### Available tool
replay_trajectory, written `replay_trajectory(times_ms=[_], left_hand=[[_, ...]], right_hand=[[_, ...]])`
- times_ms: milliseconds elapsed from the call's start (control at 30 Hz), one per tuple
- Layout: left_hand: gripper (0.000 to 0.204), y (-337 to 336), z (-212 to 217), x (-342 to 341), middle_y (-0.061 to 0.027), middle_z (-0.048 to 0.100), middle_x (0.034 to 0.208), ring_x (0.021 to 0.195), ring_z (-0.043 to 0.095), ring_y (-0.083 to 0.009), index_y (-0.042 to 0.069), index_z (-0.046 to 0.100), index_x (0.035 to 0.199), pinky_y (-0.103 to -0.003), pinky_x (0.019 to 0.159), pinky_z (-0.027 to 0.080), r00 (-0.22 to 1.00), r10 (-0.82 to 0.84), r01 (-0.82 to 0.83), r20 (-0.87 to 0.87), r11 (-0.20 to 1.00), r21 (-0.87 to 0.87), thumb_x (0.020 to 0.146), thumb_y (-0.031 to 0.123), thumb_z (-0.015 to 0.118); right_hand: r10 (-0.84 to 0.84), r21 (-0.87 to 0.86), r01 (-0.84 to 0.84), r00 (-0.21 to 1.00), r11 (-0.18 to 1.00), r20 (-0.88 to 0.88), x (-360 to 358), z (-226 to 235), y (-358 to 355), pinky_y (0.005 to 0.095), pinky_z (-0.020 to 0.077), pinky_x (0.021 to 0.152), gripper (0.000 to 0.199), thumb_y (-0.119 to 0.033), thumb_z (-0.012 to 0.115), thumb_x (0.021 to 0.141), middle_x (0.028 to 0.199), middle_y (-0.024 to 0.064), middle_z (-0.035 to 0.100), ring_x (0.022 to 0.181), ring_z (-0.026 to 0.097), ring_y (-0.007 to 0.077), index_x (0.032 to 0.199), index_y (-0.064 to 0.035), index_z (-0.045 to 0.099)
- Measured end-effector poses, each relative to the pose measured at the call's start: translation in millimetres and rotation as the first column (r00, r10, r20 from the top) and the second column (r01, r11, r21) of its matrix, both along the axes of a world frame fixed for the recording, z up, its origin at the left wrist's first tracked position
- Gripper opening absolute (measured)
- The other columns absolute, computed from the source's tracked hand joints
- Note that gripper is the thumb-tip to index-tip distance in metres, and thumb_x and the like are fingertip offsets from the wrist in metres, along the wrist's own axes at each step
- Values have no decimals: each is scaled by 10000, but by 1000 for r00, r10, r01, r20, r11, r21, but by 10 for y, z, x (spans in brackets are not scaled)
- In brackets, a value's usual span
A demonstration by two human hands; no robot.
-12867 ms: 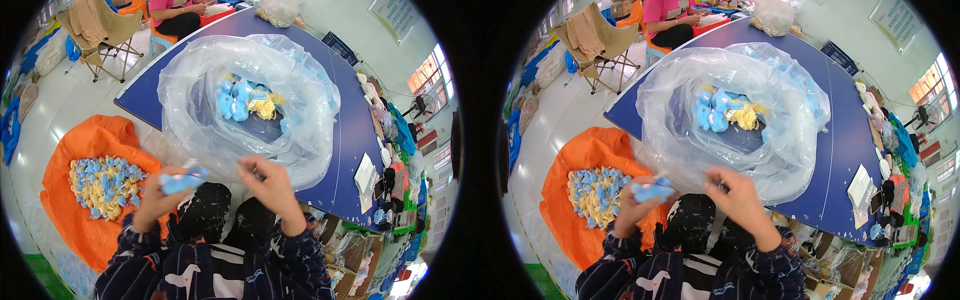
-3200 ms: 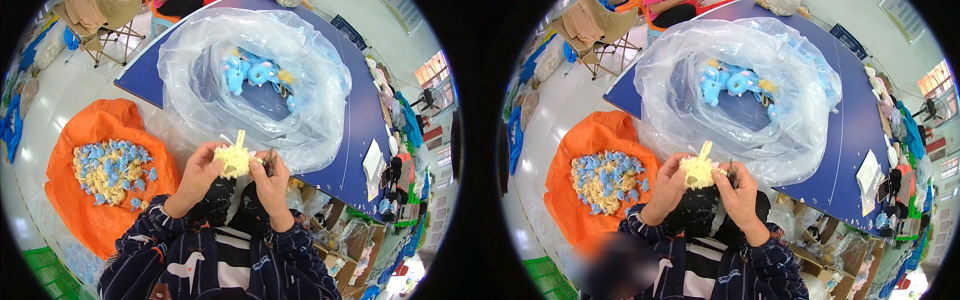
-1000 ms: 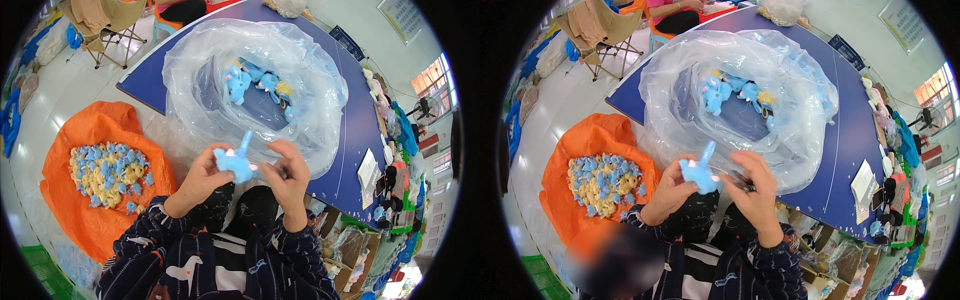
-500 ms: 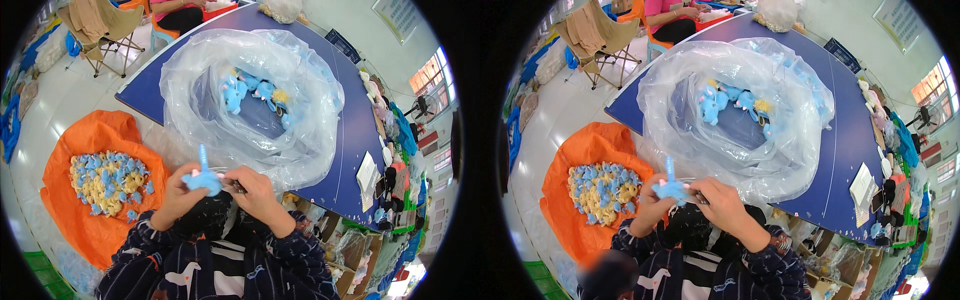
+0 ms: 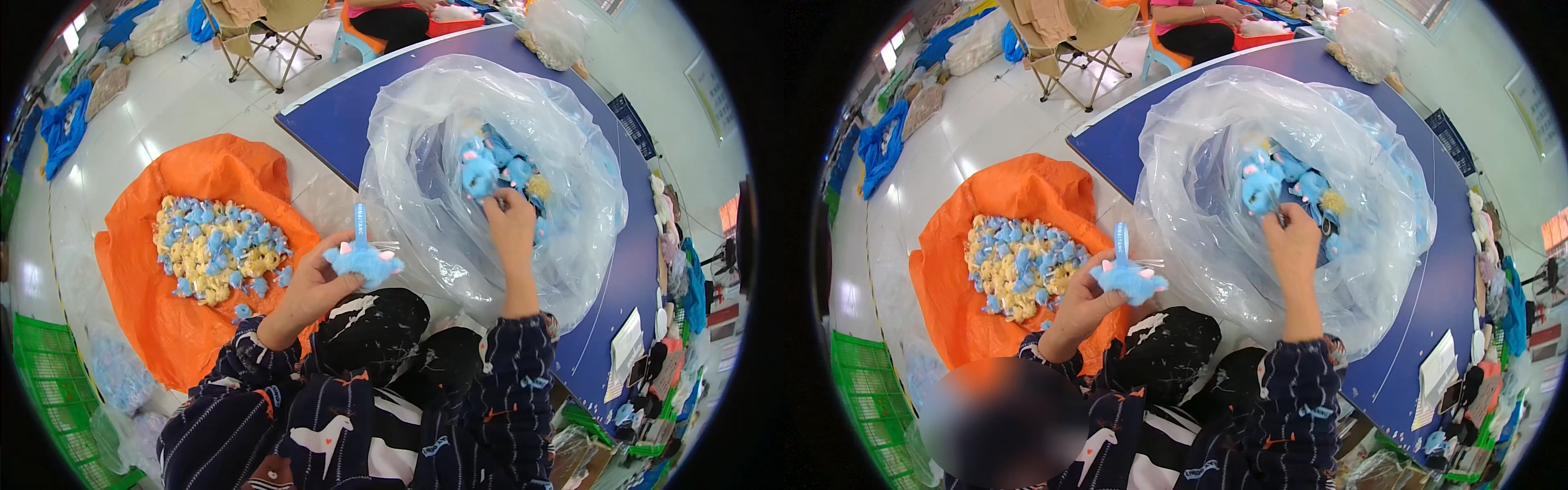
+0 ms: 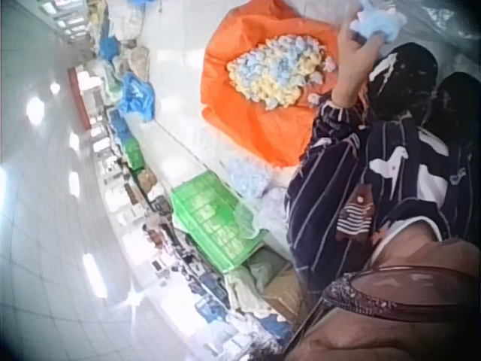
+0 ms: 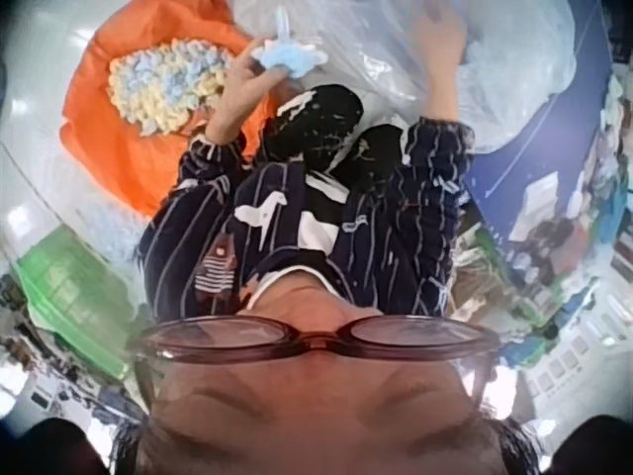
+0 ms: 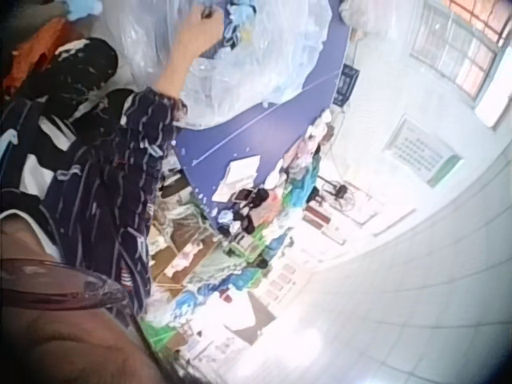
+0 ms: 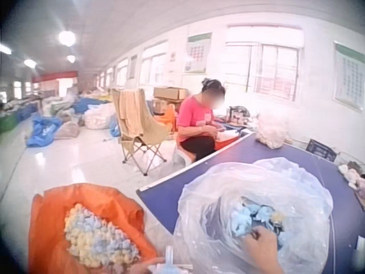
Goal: The person trims excess fabric from small blue and yellow plush toys using scissors, then places the finished items into a plastic bag. The person also briefly handles a sheet of stickers.
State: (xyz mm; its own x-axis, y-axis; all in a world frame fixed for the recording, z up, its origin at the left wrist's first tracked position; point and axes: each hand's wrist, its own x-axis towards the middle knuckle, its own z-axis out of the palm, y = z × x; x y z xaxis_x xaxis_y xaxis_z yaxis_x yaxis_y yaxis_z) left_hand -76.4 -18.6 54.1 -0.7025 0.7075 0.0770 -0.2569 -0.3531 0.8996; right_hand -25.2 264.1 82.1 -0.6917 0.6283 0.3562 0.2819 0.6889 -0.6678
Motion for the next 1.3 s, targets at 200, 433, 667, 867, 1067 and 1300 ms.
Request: replay_trajectory(times_ms=[200, 433, 667, 867, 1067, 1300], left_hand=[[468, 39, -76, -8, -70, 532, 1070, 999, 546, -186, 55, 363, 1198, -322, 851, 456, 1000, 10, -10, 3, 1000, -16, 787, 25, 586], [447, 41, -47, 8, -51, 507, 985, 901, 529, -127, 46, 387, 1170, -261, 788, 459, 1000, -3, 2, -5, 999, -41, 780, 25, 603], [409, -435, -16, -252, -59, 572, 953, 817, 576, -118, 29, 456, 1119, -237, 704, 479, 940, 163, -244, -301, 936, -255, 729, -40, 559], [432, -349, 130, -99, -106, 567, 1069, 928, 590, -184, 44, 438, 1164, -290, 763, 507, 991, 129, -132, -31, 970, -204, 746, -44, 511], [472, 188, 146, 245, -106, 544, 1082, 956, 562, -187, 35, 370, 1222, -311, 772, 496, 969, -194, 184, 154, 980, 76, 796, 3, 571], [441, 386, 79, 388, -57, 501, 1043, 961, 508, -125, 25, 380, 1224, -258, 811, 452, 958, -284, 284, -38, 959, 6, 822, -4, 558]], right_hand=[[-52, -407, -33, 979, 913, -196, 520, 279, -192, 194, 300, 432, 192, -107, 555, 749, 665, 20, 563, 472, 391, 39, 899, 2, 603], [-31, -604, -184, 944, 776, -327, 766, 208, -569, 167, 284, 415, 263, -114, 565, 765, 719, 28, 589, 463, 385, 12, 999, 4, 579], [5, -629, -203, 953, 751, -302, 850, 76, -523, 162, 305, 434, 192, -114, 551, 781, 704, 9, 581, 508, 421, 13, 937, -9, 586], [-85, -420, -56, 947, 906, -311, 782, 103, -464, 182, 361, 499, 171, -99, 594, 797, 782, 4, 545, 597, 458, 45, 932, -2, 553], [93, -115, -120, 971, 986, -221, 964, 392, -867, 234, 433, 585, 170, -30, 622, 754, 877, 73, 571, 735, 542, 125, 923, -24, 601], [268, -94, -302, 925, 948, -271, 1036, 387, -1118, 198, 379, 515, 191, 2, 678, 689, 834, 66, 577, 587, 478, 91, 868, -7, 613]])
